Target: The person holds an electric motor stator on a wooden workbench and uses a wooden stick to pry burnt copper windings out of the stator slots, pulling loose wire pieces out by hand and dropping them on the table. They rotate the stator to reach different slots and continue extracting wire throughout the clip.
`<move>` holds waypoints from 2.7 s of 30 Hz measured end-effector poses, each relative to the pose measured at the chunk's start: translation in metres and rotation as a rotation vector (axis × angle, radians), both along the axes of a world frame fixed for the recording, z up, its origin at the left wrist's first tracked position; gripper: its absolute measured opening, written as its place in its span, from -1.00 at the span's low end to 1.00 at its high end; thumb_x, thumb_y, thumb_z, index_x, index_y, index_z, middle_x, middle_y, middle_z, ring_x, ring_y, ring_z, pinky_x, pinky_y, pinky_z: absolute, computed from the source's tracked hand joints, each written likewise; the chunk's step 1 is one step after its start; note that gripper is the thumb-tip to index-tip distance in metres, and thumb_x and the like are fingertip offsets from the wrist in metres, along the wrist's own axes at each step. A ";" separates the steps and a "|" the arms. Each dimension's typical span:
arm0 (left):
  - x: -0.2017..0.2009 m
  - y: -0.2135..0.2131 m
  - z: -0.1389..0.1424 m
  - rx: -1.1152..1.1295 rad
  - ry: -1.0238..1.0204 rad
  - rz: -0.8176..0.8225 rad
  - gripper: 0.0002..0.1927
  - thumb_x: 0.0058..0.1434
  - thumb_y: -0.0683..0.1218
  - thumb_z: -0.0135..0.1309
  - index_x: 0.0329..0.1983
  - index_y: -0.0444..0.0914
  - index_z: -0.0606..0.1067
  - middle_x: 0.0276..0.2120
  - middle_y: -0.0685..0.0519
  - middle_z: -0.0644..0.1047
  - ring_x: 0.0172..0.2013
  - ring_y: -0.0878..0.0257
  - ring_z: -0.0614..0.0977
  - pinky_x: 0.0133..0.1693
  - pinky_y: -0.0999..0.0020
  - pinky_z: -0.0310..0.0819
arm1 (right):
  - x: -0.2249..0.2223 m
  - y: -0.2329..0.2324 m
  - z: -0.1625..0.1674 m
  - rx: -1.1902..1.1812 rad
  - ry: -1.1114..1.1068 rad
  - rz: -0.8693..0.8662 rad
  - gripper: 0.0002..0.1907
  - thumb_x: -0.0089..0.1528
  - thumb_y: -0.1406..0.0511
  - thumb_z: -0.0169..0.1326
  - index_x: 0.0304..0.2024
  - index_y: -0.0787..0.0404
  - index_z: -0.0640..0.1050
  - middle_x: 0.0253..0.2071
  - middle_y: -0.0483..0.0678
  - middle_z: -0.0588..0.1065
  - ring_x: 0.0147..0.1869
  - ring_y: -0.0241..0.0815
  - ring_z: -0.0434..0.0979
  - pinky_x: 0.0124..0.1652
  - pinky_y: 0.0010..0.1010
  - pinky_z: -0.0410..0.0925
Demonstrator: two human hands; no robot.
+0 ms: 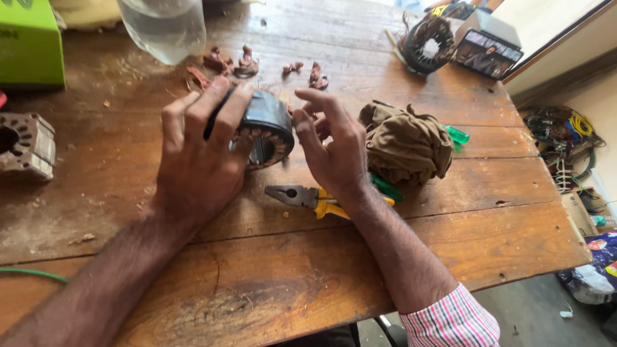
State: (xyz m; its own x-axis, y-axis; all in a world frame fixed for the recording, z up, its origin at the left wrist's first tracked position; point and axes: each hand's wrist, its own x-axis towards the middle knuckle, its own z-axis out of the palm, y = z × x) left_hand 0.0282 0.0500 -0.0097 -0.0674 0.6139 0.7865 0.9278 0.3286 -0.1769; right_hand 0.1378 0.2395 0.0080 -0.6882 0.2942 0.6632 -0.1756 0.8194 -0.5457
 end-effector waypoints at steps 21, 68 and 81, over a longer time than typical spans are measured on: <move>-0.006 -0.008 -0.003 -0.031 0.053 -0.065 -0.86 0.42 0.01 0.35 -0.20 -0.12 0.67 0.47 -0.07 0.21 0.46 0.02 0.19 0.41 -0.18 0.29 | 0.002 0.008 -0.006 0.094 0.049 -0.017 -0.74 0.46 0.35 0.09 0.19 0.26 0.49 -0.11 0.01 0.60 -0.26 -0.34 0.67 -0.36 -0.51 0.52; 0.003 -0.018 -0.005 -0.084 -0.211 -0.032 -0.66 0.20 0.08 0.29 -0.11 -0.25 0.65 0.55 -0.04 -0.07 0.53 -0.12 -0.09 0.34 -0.41 0.25 | 0.053 0.033 0.065 -0.104 -0.036 0.120 -0.77 0.47 0.27 0.09 -0.13 0.33 0.64 -0.43 -0.10 0.54 -0.50 -0.48 0.44 -0.50 -0.60 0.28; -0.025 -0.010 -0.006 -0.074 -0.070 -0.295 -0.74 0.34 0.09 0.38 -0.21 -0.18 0.68 0.44 -0.19 0.17 0.44 -0.12 0.17 0.28 -0.01 0.51 | 0.055 -0.002 0.062 0.077 -0.841 0.072 -0.74 0.29 0.13 0.09 -0.17 0.10 0.70 -0.47 -0.07 0.67 -0.57 -0.27 0.64 -0.50 -0.31 0.50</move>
